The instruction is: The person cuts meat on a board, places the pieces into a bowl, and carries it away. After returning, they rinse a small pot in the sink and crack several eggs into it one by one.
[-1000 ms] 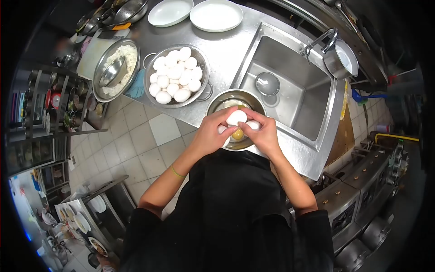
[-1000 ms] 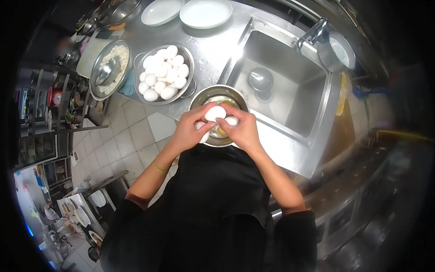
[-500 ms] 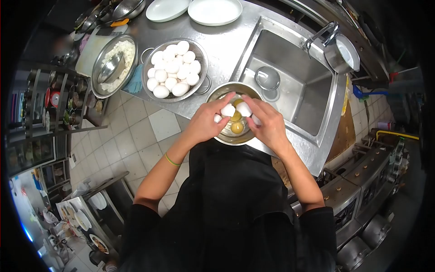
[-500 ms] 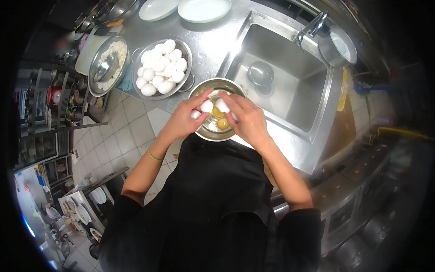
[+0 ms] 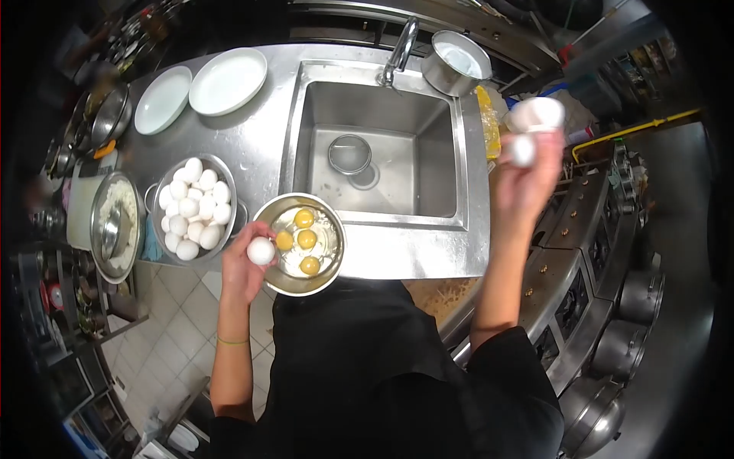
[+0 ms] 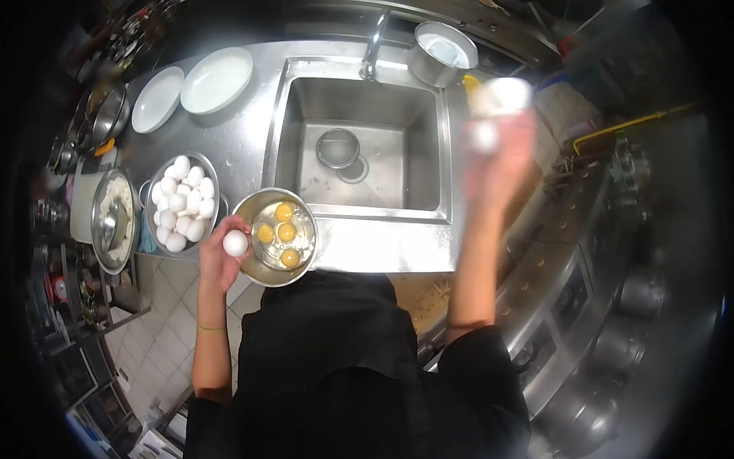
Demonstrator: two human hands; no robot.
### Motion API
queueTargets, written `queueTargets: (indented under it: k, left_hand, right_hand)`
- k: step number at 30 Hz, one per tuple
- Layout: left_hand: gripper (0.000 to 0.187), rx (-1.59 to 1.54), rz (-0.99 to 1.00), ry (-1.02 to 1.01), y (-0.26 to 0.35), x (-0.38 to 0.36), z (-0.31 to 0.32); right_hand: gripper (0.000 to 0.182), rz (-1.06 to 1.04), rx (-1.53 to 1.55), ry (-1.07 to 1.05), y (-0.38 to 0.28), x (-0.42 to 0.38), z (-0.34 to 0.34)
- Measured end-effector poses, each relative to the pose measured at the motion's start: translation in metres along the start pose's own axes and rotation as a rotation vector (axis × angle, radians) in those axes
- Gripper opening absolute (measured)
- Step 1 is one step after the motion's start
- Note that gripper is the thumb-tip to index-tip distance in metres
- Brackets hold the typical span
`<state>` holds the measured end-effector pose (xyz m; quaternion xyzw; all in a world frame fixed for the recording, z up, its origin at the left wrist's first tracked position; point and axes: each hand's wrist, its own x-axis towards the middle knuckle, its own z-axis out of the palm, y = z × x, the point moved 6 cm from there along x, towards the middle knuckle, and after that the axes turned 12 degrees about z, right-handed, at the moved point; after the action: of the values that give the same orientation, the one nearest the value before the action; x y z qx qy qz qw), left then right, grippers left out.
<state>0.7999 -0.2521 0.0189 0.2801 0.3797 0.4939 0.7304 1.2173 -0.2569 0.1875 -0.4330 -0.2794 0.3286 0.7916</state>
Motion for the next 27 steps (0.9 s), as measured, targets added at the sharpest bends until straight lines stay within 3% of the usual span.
queueTargets:
  k: [1,3,5,6,8,10,12,14,15,18,22,26,27]
  left_hand:
    - [0.025,-0.133,-0.056,-0.040,-0.002,-0.001,0.003]
    - [0.025,-0.136,-0.038,-0.072,0.000,-0.005,0.010]
    - [0.029,-0.176,-0.033,-0.113,0.000,-0.010,0.018]
    - [0.029,-0.175,-0.033,-0.094,0.000,-0.012,0.022]
    - [0.033,-0.232,-0.031,-0.150,0.007,-0.017,0.034]
    - [0.034,-0.158,0.092,-0.133,0.006,-0.017,0.027]
    - [0.034,0.066,0.228,-0.130,0.012,-0.019,0.028]
    - [0.037,0.266,0.308,-0.135,0.014,-0.018,0.033]
    - [0.039,0.298,0.410,-0.138,0.021,-0.019,0.041]
    - [0.041,0.445,0.553,-0.150,0.031,-0.025,0.055]
    - [0.045,0.515,0.588,-0.136,0.031,-0.030,0.050]
    - [0.047,0.667,0.591,-0.064,0.040,-0.038,0.045]
    - [0.046,0.756,0.518,-0.080,0.037,-0.039,0.041]
  right_hand:
    - [0.035,-0.225,-0.152,0.138,-0.033,0.018,-0.014]
    - [0.043,-0.445,-0.298,0.335,-0.056,0.065,-0.053]
    - [0.056,-0.260,-0.649,0.237,-0.031,0.139,-0.104]
    - [0.057,0.009,-0.646,0.393,-0.003,0.154,-0.131]
    - [0.053,-0.083,-0.874,0.405,0.018,0.152,-0.154]
    - [0.052,0.166,-0.673,0.115,0.059,0.089,-0.094]
    - [0.047,0.417,-0.724,-0.360,0.105,-0.006,-0.013]
    - [0.042,0.508,-0.848,-0.760,0.153,-0.085,0.030]
    - [0.046,0.612,-0.894,-0.814,0.151,-0.122,0.071]
    - [0.045,0.886,-0.617,-0.907,0.179,-0.177,0.114]
    - [0.043,0.873,-0.534,-0.897,0.183,-0.188,0.136]
    - [0.040,0.730,-0.598,-0.914,0.179,-0.188,0.140]
    - [0.040,0.698,-0.635,-0.922,0.179,-0.188,0.139]
